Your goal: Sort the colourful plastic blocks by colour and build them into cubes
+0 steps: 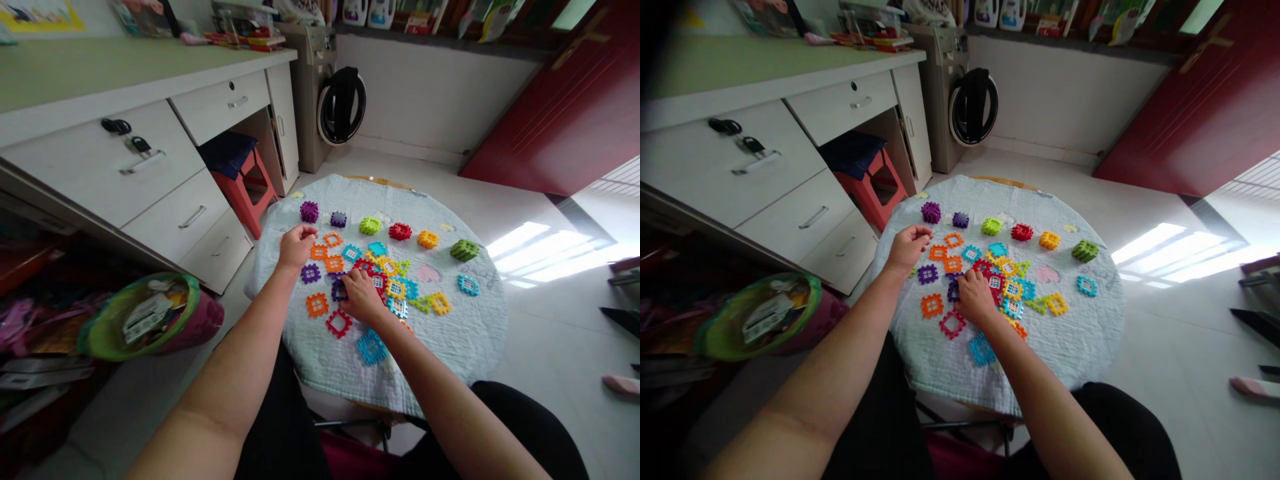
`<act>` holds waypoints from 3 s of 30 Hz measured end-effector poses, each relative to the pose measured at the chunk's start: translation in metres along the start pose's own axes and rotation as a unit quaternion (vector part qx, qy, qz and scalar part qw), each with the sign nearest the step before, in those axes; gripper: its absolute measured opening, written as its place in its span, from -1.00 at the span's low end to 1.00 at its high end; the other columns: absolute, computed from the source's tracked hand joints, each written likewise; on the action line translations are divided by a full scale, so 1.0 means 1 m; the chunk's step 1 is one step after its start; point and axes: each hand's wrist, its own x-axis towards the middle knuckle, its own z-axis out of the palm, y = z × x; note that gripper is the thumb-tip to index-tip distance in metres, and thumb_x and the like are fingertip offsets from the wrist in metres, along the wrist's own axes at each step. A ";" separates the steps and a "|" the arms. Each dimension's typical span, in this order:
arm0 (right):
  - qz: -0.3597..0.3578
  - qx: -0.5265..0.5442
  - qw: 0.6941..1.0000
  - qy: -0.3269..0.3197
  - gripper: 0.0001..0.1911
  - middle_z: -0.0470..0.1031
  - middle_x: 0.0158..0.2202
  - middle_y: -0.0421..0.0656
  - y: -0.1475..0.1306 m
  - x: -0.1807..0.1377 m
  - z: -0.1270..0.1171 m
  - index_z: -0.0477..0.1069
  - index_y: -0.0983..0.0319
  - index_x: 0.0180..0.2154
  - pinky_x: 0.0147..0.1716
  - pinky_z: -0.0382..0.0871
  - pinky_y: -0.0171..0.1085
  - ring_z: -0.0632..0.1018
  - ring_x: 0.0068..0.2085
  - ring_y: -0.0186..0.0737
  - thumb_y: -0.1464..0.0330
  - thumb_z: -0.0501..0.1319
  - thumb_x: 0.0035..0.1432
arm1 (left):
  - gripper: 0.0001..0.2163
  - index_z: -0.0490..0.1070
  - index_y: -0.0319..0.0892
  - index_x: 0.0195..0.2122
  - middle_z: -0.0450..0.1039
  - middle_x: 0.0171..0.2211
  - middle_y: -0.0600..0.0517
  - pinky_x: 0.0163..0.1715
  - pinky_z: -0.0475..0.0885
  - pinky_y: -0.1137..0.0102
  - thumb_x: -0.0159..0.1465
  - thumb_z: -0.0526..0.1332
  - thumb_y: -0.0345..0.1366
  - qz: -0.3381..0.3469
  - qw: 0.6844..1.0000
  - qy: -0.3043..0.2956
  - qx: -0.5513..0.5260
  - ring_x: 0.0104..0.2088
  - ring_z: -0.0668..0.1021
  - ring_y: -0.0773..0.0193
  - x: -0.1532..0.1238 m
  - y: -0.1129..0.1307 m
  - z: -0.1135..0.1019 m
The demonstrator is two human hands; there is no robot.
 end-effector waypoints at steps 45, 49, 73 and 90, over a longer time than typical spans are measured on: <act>-0.039 -0.025 0.998 -0.043 -0.62 0.33 -0.07 0.06 -0.028 0.054 -0.002 0.42 0.29 -0.15 -0.07 0.24 -0.08 0.31 -0.03 0.04 0.30 0.30 -0.07 | -0.78 0.42 -0.23 -0.25 0.47 -0.38 0.02 -0.31 0.43 0.42 0.05 0.19 -0.34 0.052 0.992 -0.071 0.090 -0.37 0.51 0.32 0.004 -0.010 0.010; -0.052 -0.017 0.998 -0.030 -0.60 0.34 -0.11 0.05 -0.027 0.055 -0.005 0.43 0.29 -0.18 -0.09 0.25 -0.10 0.32 -0.05 0.03 0.26 0.31 -0.11 | -0.79 0.43 -0.22 -0.27 0.50 -0.35 0.01 -0.28 0.43 0.43 0.07 0.19 -0.29 0.049 0.995 -0.029 0.082 -0.34 0.53 0.31 0.005 -0.008 0.007; 0.078 -0.076 0.994 0.001 -0.49 0.38 -0.02 0.08 0.071 0.223 -0.050 0.39 0.28 -0.02 -0.09 0.32 -0.16 0.39 -0.02 0.04 0.24 0.25 -0.04 | -0.84 0.44 -0.20 -0.27 0.50 -0.39 0.03 -0.26 0.41 0.39 0.13 0.18 -0.32 0.031 0.996 -0.027 0.084 -0.36 0.53 0.29 0.005 0.002 0.002; 0.071 -0.052 0.996 -0.016 -0.47 0.37 0.01 0.04 0.071 0.225 -0.044 0.38 0.21 -0.02 -0.09 0.33 -0.14 0.40 0.01 0.05 0.15 0.31 -0.04 | -0.82 0.44 -0.20 -0.25 0.51 -0.36 0.01 -0.25 0.43 0.36 0.13 0.18 -0.30 0.029 0.994 -0.037 0.098 -0.34 0.54 0.27 0.004 0.000 0.005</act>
